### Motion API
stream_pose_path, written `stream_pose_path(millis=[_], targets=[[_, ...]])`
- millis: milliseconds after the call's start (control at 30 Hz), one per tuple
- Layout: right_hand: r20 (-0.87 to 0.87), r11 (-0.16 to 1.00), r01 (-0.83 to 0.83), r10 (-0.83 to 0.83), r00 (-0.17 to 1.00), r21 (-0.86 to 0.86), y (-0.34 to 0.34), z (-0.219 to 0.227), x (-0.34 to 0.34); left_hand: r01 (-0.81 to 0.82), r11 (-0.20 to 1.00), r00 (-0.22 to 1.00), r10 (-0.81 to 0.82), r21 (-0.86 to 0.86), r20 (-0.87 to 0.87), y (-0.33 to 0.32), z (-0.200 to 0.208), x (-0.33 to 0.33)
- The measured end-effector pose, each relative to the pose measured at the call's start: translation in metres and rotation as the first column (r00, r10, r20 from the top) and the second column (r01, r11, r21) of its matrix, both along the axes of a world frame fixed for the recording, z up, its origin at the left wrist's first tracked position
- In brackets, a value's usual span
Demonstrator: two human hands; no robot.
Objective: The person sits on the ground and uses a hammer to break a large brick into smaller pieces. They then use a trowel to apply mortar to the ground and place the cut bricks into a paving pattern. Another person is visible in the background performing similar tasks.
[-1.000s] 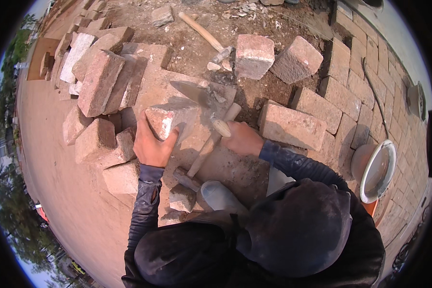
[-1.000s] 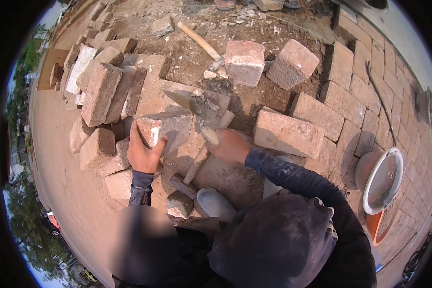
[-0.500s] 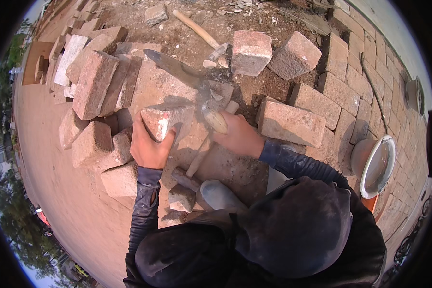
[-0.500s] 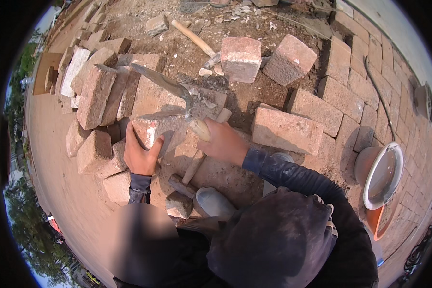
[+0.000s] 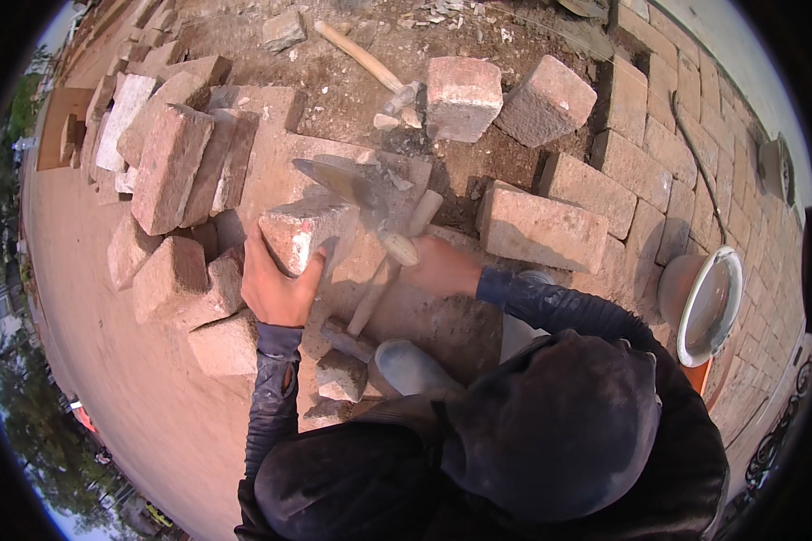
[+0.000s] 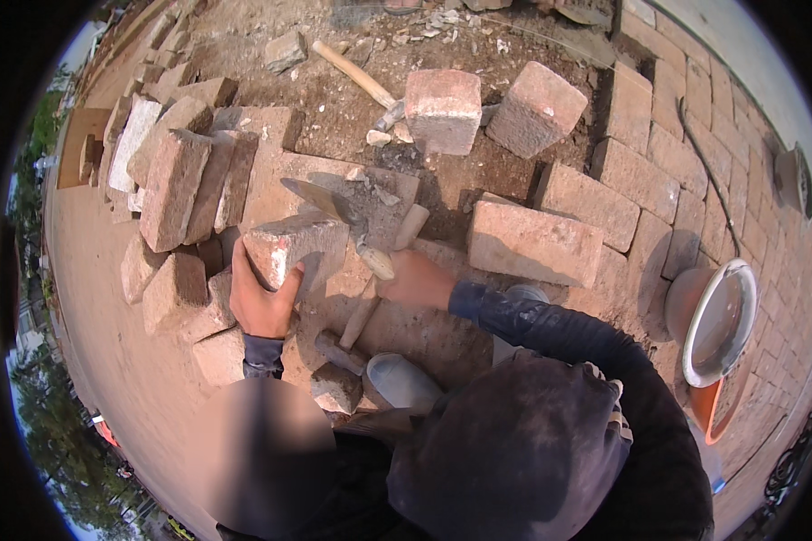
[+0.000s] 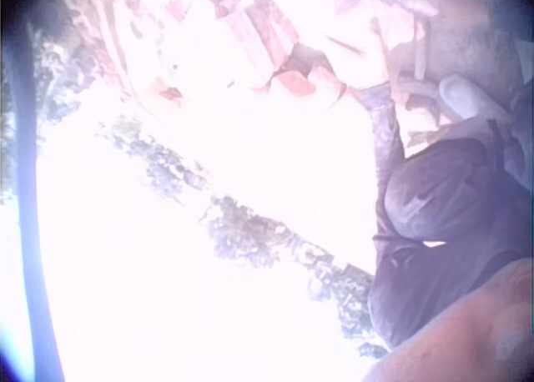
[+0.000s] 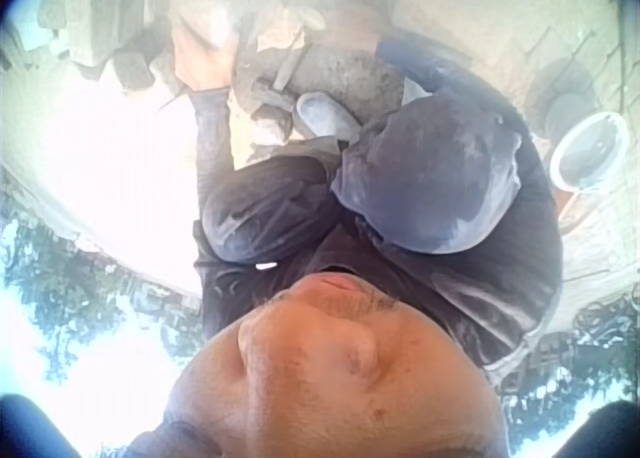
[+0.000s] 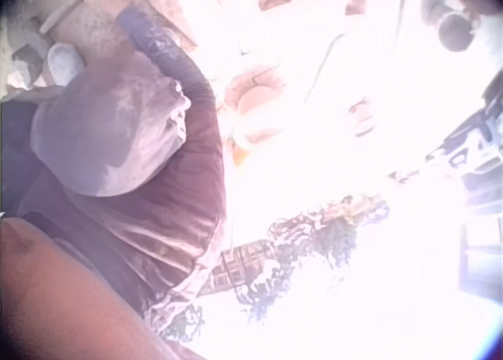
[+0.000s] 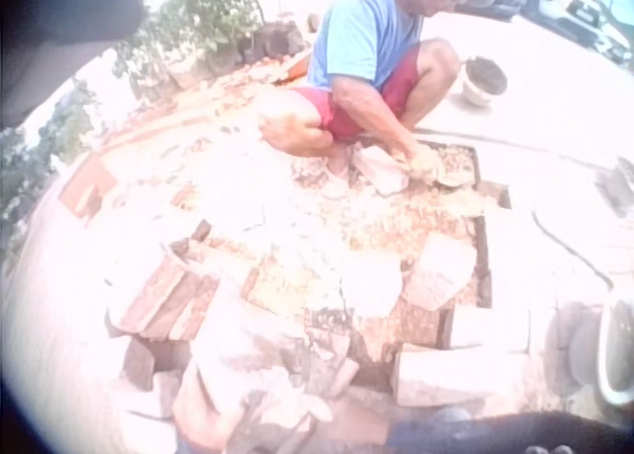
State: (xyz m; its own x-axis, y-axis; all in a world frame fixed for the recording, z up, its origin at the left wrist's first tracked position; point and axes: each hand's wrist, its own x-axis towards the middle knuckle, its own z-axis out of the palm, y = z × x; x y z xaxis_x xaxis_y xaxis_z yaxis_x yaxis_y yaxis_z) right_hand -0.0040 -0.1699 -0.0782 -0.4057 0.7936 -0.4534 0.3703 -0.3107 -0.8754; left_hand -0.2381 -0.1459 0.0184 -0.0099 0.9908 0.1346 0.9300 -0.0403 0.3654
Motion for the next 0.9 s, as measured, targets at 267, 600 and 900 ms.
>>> stream_pose_path(millis=[267,600,900], targets=[[-0.100,0.967,0.179,-0.163,0.981,0.180,-0.006,0.036,0.004,0.010,0.997,0.994,-0.019,0.077,0.107,-0.031,-0.009,-0.012],[-0.054,0.975,0.100,-0.091,0.994,0.201,0.002,0.043,-0.006,-0.030,0.994,0.984,0.010,0.109,0.176,-0.048,-0.020,-0.028],[0.044,0.951,0.034,-0.049,0.998,0.307,0.001,0.015,-0.014,-0.073,0.991,0.978,0.049,0.110,0.203,-0.047,-0.025,-0.035]])
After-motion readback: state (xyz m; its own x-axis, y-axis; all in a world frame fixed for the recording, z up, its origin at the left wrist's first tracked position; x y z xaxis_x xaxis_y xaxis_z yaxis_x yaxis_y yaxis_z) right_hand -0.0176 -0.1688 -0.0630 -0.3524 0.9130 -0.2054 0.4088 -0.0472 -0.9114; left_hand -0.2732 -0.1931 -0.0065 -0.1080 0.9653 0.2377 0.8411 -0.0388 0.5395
